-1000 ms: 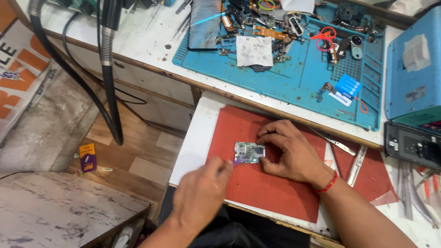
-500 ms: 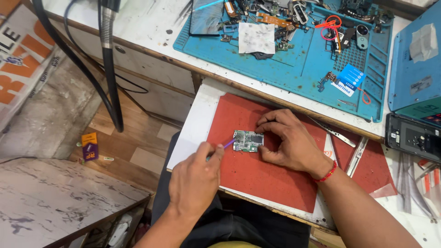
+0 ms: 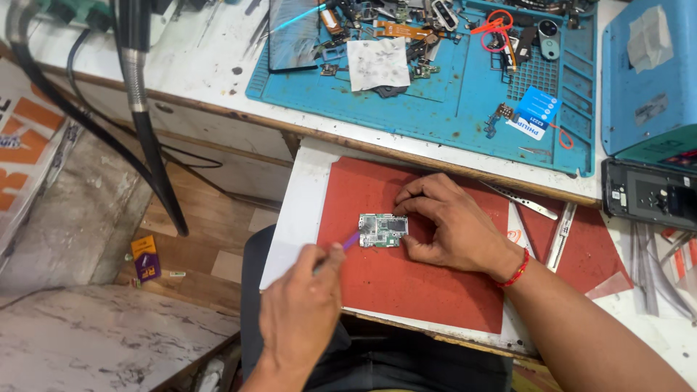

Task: The person cleans a small electronic circuit board using a toothbrush. They scrub the surface of the board repeatedly on a red work mat, occasionally flipping the board to clean different sides.

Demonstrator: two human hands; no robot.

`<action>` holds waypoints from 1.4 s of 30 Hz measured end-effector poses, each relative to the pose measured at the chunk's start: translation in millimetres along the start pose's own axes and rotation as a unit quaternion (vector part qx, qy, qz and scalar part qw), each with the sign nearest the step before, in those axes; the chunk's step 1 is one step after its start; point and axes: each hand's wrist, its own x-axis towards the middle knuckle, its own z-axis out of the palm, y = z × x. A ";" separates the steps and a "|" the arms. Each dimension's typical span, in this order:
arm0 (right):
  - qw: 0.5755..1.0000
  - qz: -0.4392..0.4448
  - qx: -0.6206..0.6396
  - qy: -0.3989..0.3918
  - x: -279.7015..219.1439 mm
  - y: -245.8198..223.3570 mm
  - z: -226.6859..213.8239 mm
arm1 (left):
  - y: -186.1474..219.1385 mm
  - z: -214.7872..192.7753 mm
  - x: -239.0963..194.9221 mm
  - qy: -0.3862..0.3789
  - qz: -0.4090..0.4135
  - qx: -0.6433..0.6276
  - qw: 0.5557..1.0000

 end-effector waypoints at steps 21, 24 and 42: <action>0.995 0.061 0.080 -0.017 1.5 4.5 -5.0 | 6.8 10.4 14.6 -0.033 0.203 0.043 0.978; 0.994 0.060 0.091 -0.013 0.5 4.1 -2.9 | -4.1 6.3 26.3 -0.003 0.123 0.023 0.992; 0.997 0.042 0.059 -0.008 -5.0 8.8 0.3 | 0.6 -3.4 5.2 -0.016 0.180 0.053 0.982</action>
